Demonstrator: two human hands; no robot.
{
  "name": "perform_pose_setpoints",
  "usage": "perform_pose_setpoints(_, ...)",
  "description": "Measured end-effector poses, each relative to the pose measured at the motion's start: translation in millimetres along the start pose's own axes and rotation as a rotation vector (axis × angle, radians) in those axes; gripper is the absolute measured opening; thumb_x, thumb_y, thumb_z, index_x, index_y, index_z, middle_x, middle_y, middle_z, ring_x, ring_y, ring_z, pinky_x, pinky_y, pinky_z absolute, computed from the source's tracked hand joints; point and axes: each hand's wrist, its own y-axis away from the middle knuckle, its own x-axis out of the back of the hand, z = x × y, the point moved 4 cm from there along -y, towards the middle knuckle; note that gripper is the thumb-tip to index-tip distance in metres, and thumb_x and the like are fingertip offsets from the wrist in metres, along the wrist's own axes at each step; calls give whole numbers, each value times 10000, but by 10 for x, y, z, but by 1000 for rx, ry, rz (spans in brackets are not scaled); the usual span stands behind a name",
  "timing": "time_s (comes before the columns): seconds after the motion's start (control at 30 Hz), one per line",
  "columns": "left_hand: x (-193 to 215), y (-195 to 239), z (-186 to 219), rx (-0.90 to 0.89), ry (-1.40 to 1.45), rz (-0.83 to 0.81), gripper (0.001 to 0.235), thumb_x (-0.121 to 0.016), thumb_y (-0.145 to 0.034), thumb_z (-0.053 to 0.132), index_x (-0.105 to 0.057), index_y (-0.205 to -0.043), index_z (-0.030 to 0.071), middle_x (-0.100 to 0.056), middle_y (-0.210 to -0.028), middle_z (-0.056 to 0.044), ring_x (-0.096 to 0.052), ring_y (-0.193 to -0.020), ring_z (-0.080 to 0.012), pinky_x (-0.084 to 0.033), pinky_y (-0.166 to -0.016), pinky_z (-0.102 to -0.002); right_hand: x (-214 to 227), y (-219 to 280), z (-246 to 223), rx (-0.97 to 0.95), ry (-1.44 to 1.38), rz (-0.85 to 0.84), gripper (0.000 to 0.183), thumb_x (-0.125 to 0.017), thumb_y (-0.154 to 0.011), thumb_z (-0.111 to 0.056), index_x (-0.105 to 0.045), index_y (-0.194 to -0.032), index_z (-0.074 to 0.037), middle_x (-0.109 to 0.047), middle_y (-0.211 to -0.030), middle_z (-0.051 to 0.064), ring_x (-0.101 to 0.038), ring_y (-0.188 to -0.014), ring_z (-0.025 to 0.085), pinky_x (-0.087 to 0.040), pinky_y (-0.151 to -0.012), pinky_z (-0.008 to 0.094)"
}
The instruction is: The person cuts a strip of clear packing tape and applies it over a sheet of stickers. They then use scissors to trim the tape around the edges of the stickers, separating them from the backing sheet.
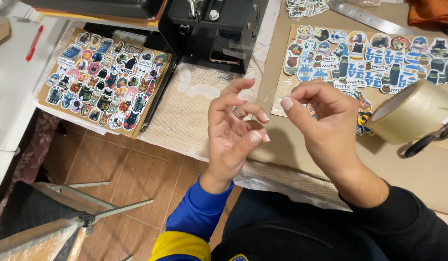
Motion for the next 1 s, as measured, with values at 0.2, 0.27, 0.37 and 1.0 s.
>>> perform_pose_setpoints(0.2,-38,-166,-12,-152,-110,302,104,-688,-973,143,-609,-1032,111,-612,-1024,-93,-562,-745,-129,-519,-601,-241,0,8,19,3,-46,-34,116,-749,-946,-62,-633,-945,-56,-641,-911,40,-577,-877,125,-467,-856,247)
perform_pose_setpoints(0.27,-8,-178,-81,-130,-79,357,108,-699,-962,133,-616,-1025,102,-630,-1007,-93,-578,-745,-134,-518,-595,-246,-2,15,-4,-2,-36,-24,116,-754,-945,-59,-638,-935,-58,-646,-902,39,-585,-872,125,-471,-855,247)
perform_pose_setpoints(0.37,25,-193,-140,-122,-66,424,104,-709,-949,119,-629,-1011,94,-650,-984,-87,-586,-737,-134,-514,-587,-245,8,26,-2,-7,-20,-2,117,-768,-938,-47,-652,-920,-55,-657,-895,47,-598,-872,132,-478,-856,250)
perform_pose_setpoints(1.0,111,-203,61,-281,-367,486,75,-642,-981,129,-571,-997,110,-585,-931,-80,-537,-694,-120,-485,-630,-220,-169,-12,-170,99,95,-49,113,-827,-881,-1,-719,-858,-24,-683,-816,101,-614,-784,177,-489,-819,291)
